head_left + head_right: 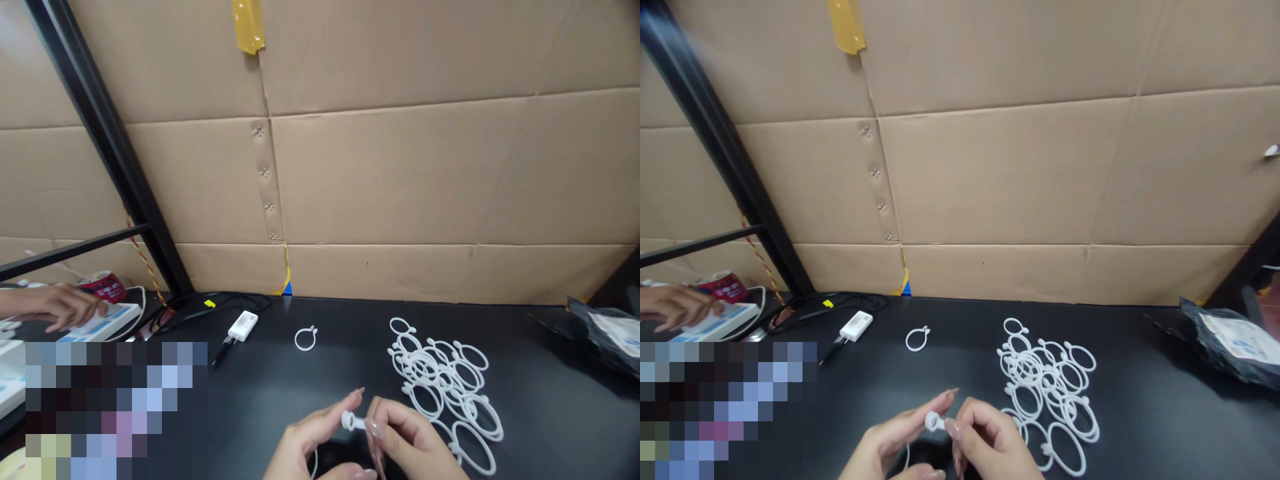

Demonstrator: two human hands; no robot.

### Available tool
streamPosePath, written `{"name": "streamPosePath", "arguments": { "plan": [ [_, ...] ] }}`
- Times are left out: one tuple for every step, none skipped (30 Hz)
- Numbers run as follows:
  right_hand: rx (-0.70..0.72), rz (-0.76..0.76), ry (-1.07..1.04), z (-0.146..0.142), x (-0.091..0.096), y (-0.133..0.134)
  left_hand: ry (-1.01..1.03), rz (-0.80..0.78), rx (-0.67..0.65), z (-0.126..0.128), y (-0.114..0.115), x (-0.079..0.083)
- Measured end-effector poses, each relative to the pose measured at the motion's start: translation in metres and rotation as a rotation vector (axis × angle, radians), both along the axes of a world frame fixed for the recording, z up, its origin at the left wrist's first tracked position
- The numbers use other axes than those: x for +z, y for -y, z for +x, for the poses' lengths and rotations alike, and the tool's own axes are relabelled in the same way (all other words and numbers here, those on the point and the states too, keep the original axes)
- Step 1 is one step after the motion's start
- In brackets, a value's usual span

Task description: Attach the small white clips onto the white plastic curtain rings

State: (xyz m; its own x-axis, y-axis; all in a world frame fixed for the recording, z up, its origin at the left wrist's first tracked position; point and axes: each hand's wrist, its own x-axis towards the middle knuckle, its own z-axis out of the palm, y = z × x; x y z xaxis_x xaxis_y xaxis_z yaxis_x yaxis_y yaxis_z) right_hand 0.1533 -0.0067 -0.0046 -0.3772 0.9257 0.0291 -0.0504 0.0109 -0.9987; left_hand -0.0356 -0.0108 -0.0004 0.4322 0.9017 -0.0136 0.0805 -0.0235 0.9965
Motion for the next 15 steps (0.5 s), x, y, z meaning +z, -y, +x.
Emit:
{"name": "streamPosePath", "arguments": {
  "plan": [
    [-0.002,0.0,0.009,0.0,0.0,0.0,-0.014,0.012,-0.003,0.0,0.0,0.001],
    [-0.001,0.0,0.017,0.0,0.001,0.001,-0.027,0.029,-0.007,-0.001,-0.001,0.002],
    [0.002,0.002,0.025,-0.001,0.001,0.001,-0.036,0.048,-0.013,-0.001,-0.001,0.004],
    [0.0,0.0,0.031,-0.001,0.002,0.002,-0.042,0.068,-0.019,-0.001,-0.002,0.005],
    [0.0,-0.006,0.035,-0.001,0.002,0.002,-0.045,0.088,-0.028,0.0,-0.002,0.006],
    [-0.004,-0.012,0.039,-0.001,0.003,0.002,-0.043,0.106,-0.037,0.0,-0.002,0.007],
    [-0.007,-0.02,0.042,-0.001,0.003,0.003,-0.04,0.121,-0.045,0.001,-0.003,0.007],
    [-0.012,-0.031,0.043,-0.001,0.003,0.003,-0.038,0.132,-0.05,0.001,-0.003,0.006],
    [-0.02,-0.047,0.039,-0.001,0.002,0.003,-0.036,0.142,-0.05,0.001,-0.002,0.005],
    [-0.029,-0.062,0.031,-0.002,0.002,0.003,-0.032,0.155,-0.047,0.001,-0.002,0.004],
    [-0.038,-0.073,0.02,-0.002,0.001,0.003,-0.025,0.168,-0.044,0.002,-0.002,0.002],
    [-0.046,-0.078,0.007,-0.002,0.0,0.003,-0.015,0.18,-0.039,0.002,-0.001,-0.001],
    [-0.05,-0.077,-0.005,-0.002,-0.001,0.003,-0.006,0.19,-0.036,0.002,-0.001,-0.003],
    [-0.053,-0.068,-0.013,-0.002,-0.002,0.003,-0.001,0.201,-0.033,0.002,-0.001,-0.005],
    [-0.053,-0.057,-0.017,-0.002,-0.003,0.003,-0.002,0.208,-0.03,0.003,-0.001,-0.006]
  ]
}}
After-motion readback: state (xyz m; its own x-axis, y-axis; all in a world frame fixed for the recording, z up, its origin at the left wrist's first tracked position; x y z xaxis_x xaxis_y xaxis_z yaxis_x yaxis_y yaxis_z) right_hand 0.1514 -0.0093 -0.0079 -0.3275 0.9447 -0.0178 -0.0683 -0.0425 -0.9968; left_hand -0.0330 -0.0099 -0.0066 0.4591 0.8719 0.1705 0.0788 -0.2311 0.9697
